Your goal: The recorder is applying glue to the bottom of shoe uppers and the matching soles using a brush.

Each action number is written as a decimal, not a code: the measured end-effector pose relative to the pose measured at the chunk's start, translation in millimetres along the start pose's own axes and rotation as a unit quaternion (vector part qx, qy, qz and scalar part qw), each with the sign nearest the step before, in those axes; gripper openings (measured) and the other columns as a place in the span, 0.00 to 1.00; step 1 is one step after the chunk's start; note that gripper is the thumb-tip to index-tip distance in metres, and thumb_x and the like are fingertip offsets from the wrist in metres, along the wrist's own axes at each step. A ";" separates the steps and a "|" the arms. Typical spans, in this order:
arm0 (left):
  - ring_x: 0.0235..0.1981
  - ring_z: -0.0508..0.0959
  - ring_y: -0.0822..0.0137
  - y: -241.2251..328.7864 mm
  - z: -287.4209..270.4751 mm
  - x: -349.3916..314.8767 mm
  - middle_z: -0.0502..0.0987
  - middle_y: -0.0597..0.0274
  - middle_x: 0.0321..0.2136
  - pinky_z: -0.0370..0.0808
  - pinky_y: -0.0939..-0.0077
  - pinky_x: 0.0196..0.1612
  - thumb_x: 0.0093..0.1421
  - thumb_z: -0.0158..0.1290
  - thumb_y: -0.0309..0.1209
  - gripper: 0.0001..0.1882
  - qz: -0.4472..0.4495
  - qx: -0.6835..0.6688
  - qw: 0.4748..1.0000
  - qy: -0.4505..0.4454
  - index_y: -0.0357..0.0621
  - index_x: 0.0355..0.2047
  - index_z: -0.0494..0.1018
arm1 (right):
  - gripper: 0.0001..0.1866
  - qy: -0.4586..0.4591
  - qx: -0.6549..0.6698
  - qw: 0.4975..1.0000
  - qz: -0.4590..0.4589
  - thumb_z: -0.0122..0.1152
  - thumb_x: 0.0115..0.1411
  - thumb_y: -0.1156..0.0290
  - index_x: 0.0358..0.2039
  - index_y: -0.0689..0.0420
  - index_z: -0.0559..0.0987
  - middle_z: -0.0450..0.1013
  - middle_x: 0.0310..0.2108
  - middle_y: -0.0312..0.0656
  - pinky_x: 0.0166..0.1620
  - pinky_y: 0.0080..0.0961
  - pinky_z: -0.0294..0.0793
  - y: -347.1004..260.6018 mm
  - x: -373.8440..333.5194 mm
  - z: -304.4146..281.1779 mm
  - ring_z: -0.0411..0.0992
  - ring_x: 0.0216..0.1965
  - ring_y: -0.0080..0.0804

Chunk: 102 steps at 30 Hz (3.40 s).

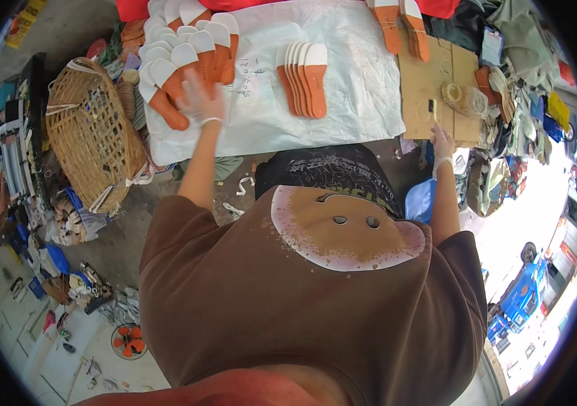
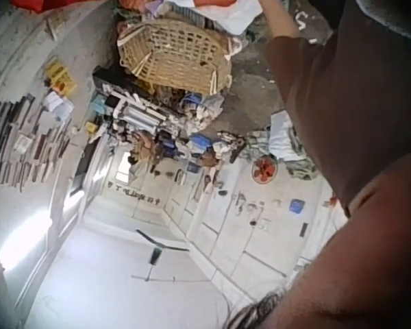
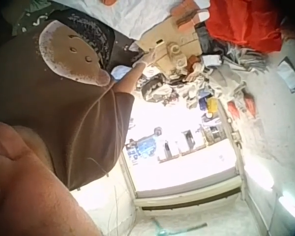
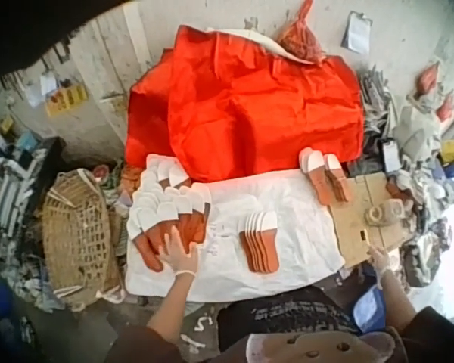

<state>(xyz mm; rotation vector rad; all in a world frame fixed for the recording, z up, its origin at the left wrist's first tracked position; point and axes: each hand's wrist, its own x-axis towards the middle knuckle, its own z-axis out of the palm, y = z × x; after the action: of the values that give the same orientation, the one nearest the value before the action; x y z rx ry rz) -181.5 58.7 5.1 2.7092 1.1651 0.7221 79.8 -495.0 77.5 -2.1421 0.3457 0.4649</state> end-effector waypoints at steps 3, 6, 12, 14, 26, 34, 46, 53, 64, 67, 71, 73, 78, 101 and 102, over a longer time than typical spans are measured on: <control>0.67 0.49 0.47 64.7 23.1 -17.5 0.55 0.57 0.66 0.45 0.34 0.61 0.53 0.56 0.51 0.42 0.111 -0.024 0.980 -0.161 0.52 0.65 0.56 | 0.21 0.051 -0.010 0.999 0.012 0.59 0.61 0.50 0.31 0.58 0.80 0.63 0.17 0.26 0.21 0.15 0.52 39.3 10.2 -27.3 0.57 0.17 0.14; 0.68 0.48 0.47 113.7 47.2 -21.6 0.55 0.53 0.65 0.45 0.37 0.64 0.53 0.55 0.52 0.41 0.224 -0.045 0.948 -0.223 0.51 0.64 0.58 | 0.20 0.063 -0.006 0.998 0.019 0.58 0.62 0.52 0.31 0.59 0.80 0.64 0.17 0.27 0.21 0.16 0.52 50.1 6.7 -43.5 0.57 0.17 0.14; 0.68 0.49 0.49 203.0 94.9 9.3 0.54 0.52 0.66 0.51 0.44 0.64 0.53 0.55 0.54 0.40 0.277 -0.030 0.909 -0.311 0.51 0.63 0.60 | 0.19 0.056 0.028 0.998 0.001 0.60 0.61 0.53 0.33 0.58 0.81 0.66 0.20 0.28 0.26 0.17 0.56 37.2 5.8 -50.9 0.60 0.22 0.16; 0.66 0.54 0.51 226.7 123.8 19.5 0.60 0.54 0.62 0.57 0.49 0.62 0.51 0.56 0.54 0.39 0.287 0.012 0.925 -0.250 0.52 0.61 0.63 | 0.18 0.054 0.035 0.998 -0.013 0.60 0.60 0.54 0.34 0.57 0.81 0.65 0.20 0.28 0.26 0.16 0.57 31.1 7.8 -61.2 0.60 0.22 0.16; 0.60 0.61 0.53 269.1 123.0 31.7 0.66 0.55 0.54 0.60 0.59 0.61 0.46 0.57 0.26 0.28 0.179 -0.022 0.945 -0.274 0.50 0.51 0.68 | 0.23 0.137 -0.122 0.979 0.085 0.57 0.56 0.51 0.42 0.58 0.80 0.77 0.38 0.51 0.45 0.36 0.71 45.7 123.4 -96.2 0.75 0.43 0.44; 0.47 0.72 0.39 307.5 24.7 -5.5 0.72 0.41 0.47 0.68 0.56 0.54 0.53 0.50 0.21 0.27 -0.049 -0.126 0.929 -0.344 0.42 0.54 0.61 | 0.18 0.151 -0.187 0.963 0.121 0.51 0.63 0.55 0.42 0.57 0.71 0.76 0.40 0.55 0.46 0.44 0.73 45.0 212.1 -74.9 0.74 0.45 0.54; 0.45 0.77 0.47 408.5 -44.1 9.0 0.77 0.47 0.43 0.71 0.59 0.49 0.61 0.45 0.28 0.19 0.053 -0.025 0.925 -0.375 0.46 0.53 0.68 | 0.20 0.069 0.191 0.978 0.057 0.54 0.63 0.51 0.37 0.58 0.75 0.67 0.24 0.35 0.30 0.25 0.67 74.7 193.7 -91.4 0.66 0.25 0.25; 0.44 0.77 0.62 413.2 -28.5 29.9 0.78 0.55 0.42 0.72 0.71 0.48 0.61 0.50 0.26 0.18 0.078 -0.236 0.885 -0.394 0.40 0.52 0.70 | 0.20 -0.236 0.228 0.938 0.112 0.52 0.64 0.50 0.42 0.55 0.77 0.67 0.24 0.31 0.23 0.18 0.58 87.7 183.6 -110.9 0.59 0.22 0.18; 0.41 0.73 0.74 507.8 -48.2 79.5 0.76 0.68 0.38 0.68 0.81 0.46 0.65 0.47 0.35 0.15 0.047 -0.437 0.790 -0.427 0.39 0.46 0.74 | 0.17 -0.295 0.149 0.915 -0.231 0.50 0.67 0.57 0.39 0.58 0.78 0.66 0.24 0.29 0.32 0.13 0.59 -61.0 110.2 -128.9 0.60 0.25 0.16; 0.41 0.74 0.73 521.2 -56.7 81.9 0.76 0.67 0.38 0.69 0.79 0.46 0.65 0.47 0.35 0.15 0.010 -0.458 0.764 -0.453 0.39 0.45 0.74 | 0.11 -0.205 0.083 0.919 -0.327 0.61 0.60 0.63 0.37 0.57 0.80 0.73 0.29 0.34 0.35 0.21 0.67 -92.5 101.2 -124.7 0.69 0.30 0.24; 0.39 0.76 0.75 516.6 -57.0 84.0 0.77 0.64 0.39 0.73 0.80 0.43 0.66 0.48 0.35 0.16 -0.073 -0.521 0.678 -0.513 0.38 0.47 0.72 | 0.10 -0.083 -0.011 0.859 -0.506 0.69 0.52 0.65 0.33 0.54 0.81 0.78 0.32 0.39 0.34 0.29 0.72 -127.4 97.4 -126.3 0.75 0.31 0.35; 0.38 0.78 0.75 513.1 -59.0 84.1 0.78 0.63 0.40 0.75 0.81 0.40 0.66 0.48 0.35 0.18 -0.079 -0.545 0.642 -0.533 0.37 0.51 0.69 | 0.10 -0.069 -0.029 0.844 -0.530 0.70 0.52 0.65 0.32 0.54 0.81 0.77 0.32 0.38 0.33 0.28 0.72 -134.1 99.2 -124.3 0.75 0.31 0.36; 0.34 0.78 0.76 504.3 -67.7 84.4 0.78 0.66 0.35 0.75 0.82 0.36 0.66 0.48 0.34 0.13 -0.077 -0.560 0.631 -0.532 0.39 0.44 0.72 | 0.09 -0.188 -0.057 0.813 -0.548 0.70 0.51 0.66 0.31 0.55 0.81 0.76 0.27 0.38 0.31 0.27 0.70 -134.2 101.2 -121.0 0.73 0.27 0.34; 0.43 0.76 0.64 496.0 -127.7 -10.6 0.72 0.57 0.41 0.73 0.73 0.48 0.50 0.53 0.16 0.15 -0.161 -0.710 0.619 -0.295 0.41 0.39 0.70 | 0.09 -0.004 0.124 0.942 -0.313 0.69 0.53 0.71 0.32 0.61 0.80 0.75 0.26 0.37 0.36 0.19 0.70 -82.0 91.8 -97.1 0.70 0.29 0.20; 0.40 0.74 0.65 492.8 -119.9 -24.4 0.71 0.58 0.40 0.71 0.75 0.47 0.48 0.53 0.16 0.12 -0.079 -0.662 0.691 -0.282 0.42 0.34 0.70 | 0.09 0.008 0.139 0.933 -0.331 0.69 0.53 0.71 0.32 0.62 0.80 0.75 0.26 0.38 0.35 0.19 0.70 -79.8 81.7 -89.8 0.70 0.28 0.22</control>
<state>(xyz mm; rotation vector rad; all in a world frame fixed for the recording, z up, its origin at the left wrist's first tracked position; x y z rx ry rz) 72.6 -314.5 237.4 1.3475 0.3552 0.3548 203.2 -529.8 146.0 -1.8407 -0.2931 0.0026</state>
